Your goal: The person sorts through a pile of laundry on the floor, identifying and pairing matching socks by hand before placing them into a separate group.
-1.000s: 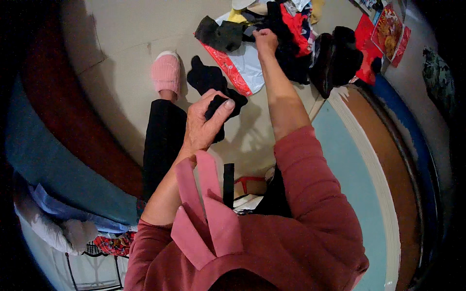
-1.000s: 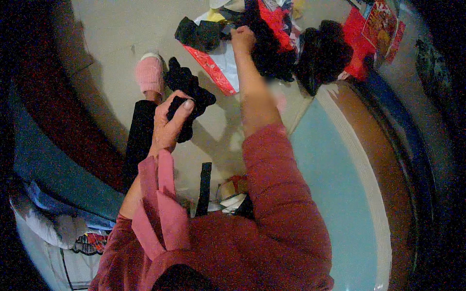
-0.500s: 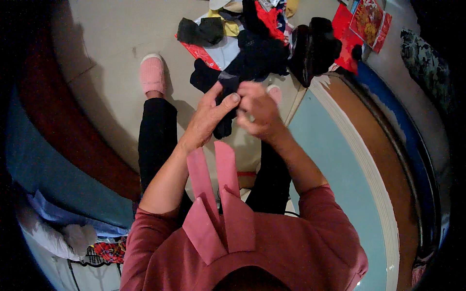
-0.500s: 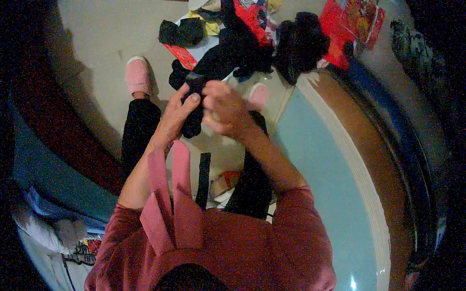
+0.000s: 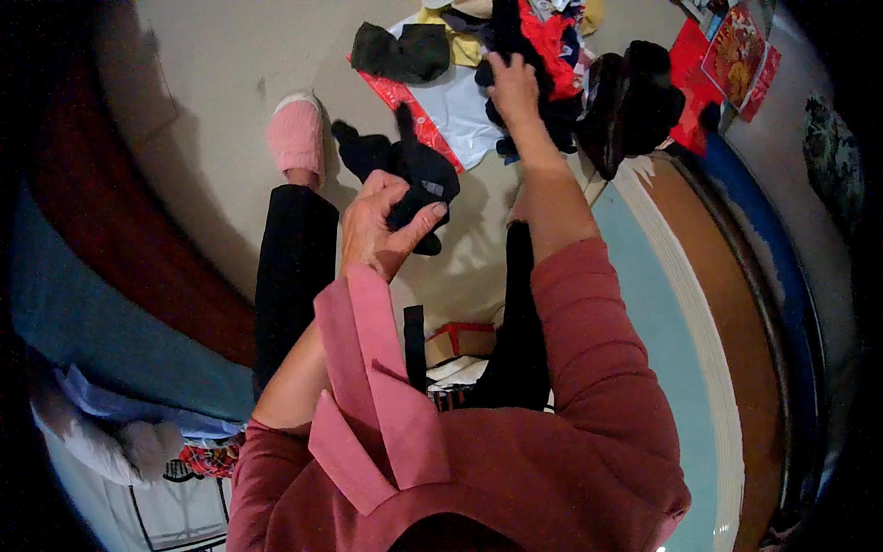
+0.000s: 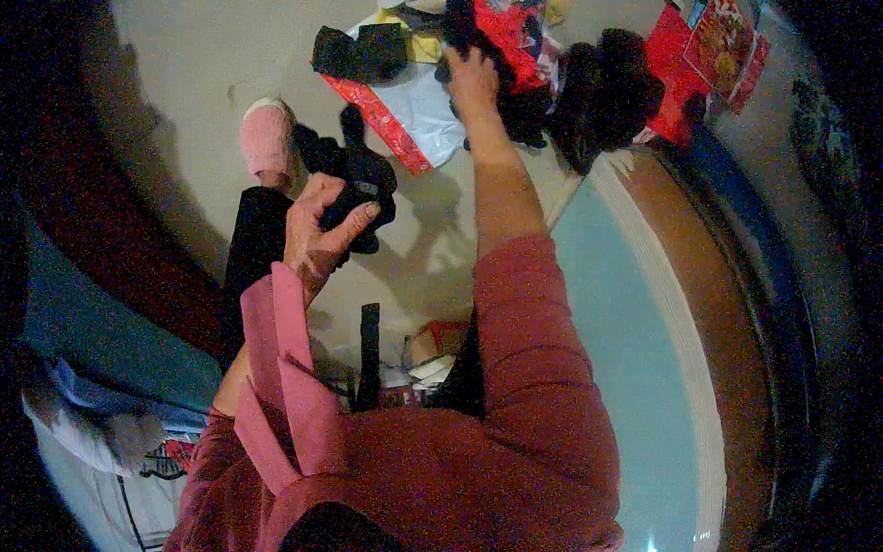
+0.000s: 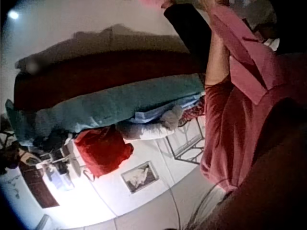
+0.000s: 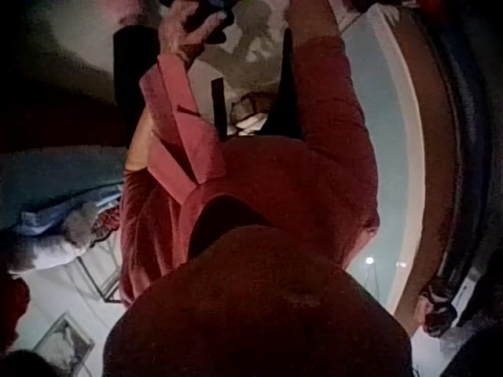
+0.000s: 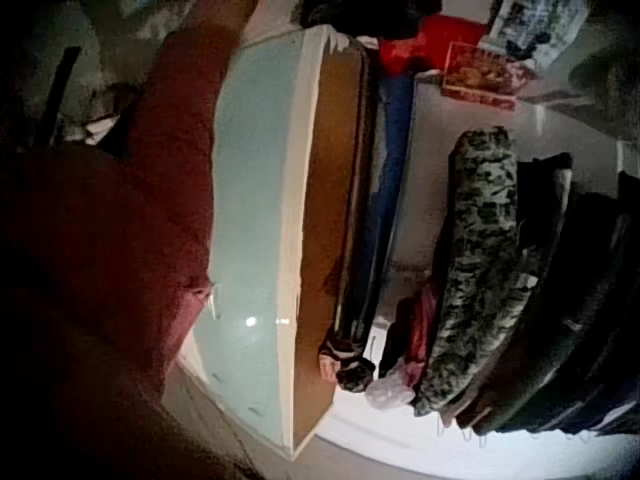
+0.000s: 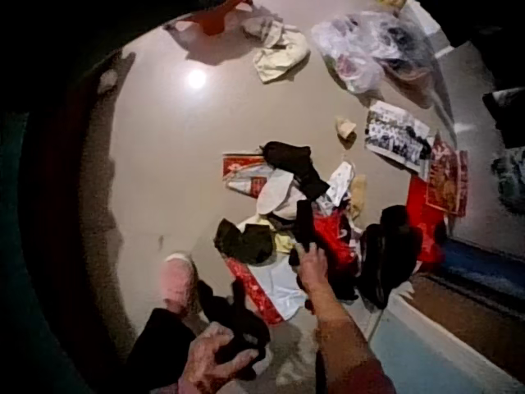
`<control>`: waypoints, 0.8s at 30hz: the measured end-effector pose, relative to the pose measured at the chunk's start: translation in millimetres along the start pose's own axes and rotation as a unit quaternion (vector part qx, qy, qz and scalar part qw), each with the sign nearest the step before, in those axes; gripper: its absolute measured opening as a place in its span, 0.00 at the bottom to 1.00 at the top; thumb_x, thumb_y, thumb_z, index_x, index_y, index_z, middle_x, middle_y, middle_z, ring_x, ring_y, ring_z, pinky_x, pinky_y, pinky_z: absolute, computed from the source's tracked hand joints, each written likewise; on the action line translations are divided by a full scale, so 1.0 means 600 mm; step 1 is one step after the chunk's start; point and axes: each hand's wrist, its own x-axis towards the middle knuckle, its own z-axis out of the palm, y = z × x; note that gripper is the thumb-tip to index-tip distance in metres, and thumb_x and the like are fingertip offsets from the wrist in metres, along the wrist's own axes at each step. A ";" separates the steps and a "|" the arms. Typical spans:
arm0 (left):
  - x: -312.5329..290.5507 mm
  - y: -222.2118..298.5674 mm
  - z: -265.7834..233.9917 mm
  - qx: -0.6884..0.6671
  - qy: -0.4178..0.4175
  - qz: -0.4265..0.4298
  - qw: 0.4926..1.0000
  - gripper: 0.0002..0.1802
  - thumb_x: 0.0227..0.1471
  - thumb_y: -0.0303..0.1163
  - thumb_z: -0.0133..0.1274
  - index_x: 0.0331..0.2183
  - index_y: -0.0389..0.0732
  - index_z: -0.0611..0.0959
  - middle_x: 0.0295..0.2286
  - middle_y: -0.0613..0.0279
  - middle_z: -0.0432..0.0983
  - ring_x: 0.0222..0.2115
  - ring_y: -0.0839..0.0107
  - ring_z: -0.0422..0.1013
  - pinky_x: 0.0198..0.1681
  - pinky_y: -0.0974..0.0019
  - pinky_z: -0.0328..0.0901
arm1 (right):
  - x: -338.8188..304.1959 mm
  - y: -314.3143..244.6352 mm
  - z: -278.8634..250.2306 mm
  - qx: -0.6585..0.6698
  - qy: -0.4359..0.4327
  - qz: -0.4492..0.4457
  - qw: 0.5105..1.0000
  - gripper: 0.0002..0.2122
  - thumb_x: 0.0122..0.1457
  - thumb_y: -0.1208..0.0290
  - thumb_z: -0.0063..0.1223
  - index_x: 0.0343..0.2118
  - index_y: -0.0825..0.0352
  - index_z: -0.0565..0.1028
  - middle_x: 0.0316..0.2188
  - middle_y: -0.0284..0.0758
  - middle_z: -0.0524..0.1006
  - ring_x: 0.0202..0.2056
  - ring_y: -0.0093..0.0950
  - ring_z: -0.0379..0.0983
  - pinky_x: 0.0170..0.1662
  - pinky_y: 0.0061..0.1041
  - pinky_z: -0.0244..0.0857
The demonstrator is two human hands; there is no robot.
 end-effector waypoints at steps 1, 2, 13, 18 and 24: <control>-0.003 0.006 -0.005 0.003 0.008 -0.005 1.000 0.20 0.42 0.40 0.60 0.28 0.30 0.79 0.29 0.57 0.70 0.29 0.58 0.67 0.36 0.65 0.63 | 0.002 0.001 -0.013 0.075 0.017 0.021 0.997 0.28 0.42 0.72 0.63 0.50 0.53 0.68 0.43 0.46 0.70 0.42 0.48 0.67 0.44 0.40 0.65; -0.002 0.004 -0.007 0.032 0.032 0.038 0.998 0.19 0.42 0.39 0.60 0.27 0.31 0.80 0.30 0.57 0.70 0.31 0.58 0.67 0.36 0.64 0.63 | 0.010 0.005 -0.029 0.180 0.091 -0.037 0.979 0.25 0.46 0.68 0.62 0.49 0.55 0.68 0.41 0.41 0.73 0.41 0.40 0.71 0.40 0.36 0.68; 0.007 0.046 0.009 -0.083 0.001 0.186 0.979 0.10 0.44 0.20 0.52 0.33 0.34 0.78 0.41 0.58 0.76 0.39 0.68 0.71 0.45 0.67 0.64 | -0.150 0.004 -0.218 0.886 -0.041 0.254 0.385 0.17 0.66 0.59 0.38 0.52 0.63 0.68 0.49 0.38 0.72 0.43 0.32 0.73 0.40 0.31 0.69; -0.005 0.051 0.028 -0.096 -0.075 0.011 0.992 0.20 0.47 0.21 0.50 0.45 0.42 0.76 0.42 0.58 0.76 0.40 0.71 0.72 0.45 0.67 0.65 | -0.268 -0.016 -0.218 0.831 -0.092 0.239 0.494 0.17 0.66 0.62 0.35 0.52 0.64 0.67 0.47 0.38 0.73 0.44 0.32 0.73 0.46 0.32 0.70; -0.013 0.039 0.055 0.030 -0.257 0.039 0.965 0.42 0.42 0.40 0.64 0.58 0.49 0.64 0.34 0.59 0.76 0.31 0.71 0.73 0.35 0.68 0.68 | -0.394 -0.072 -0.164 0.659 -0.045 0.134 0.738 0.17 0.63 0.63 0.44 0.50 0.69 0.67 0.45 0.33 0.72 0.47 0.25 0.69 0.51 0.26 0.65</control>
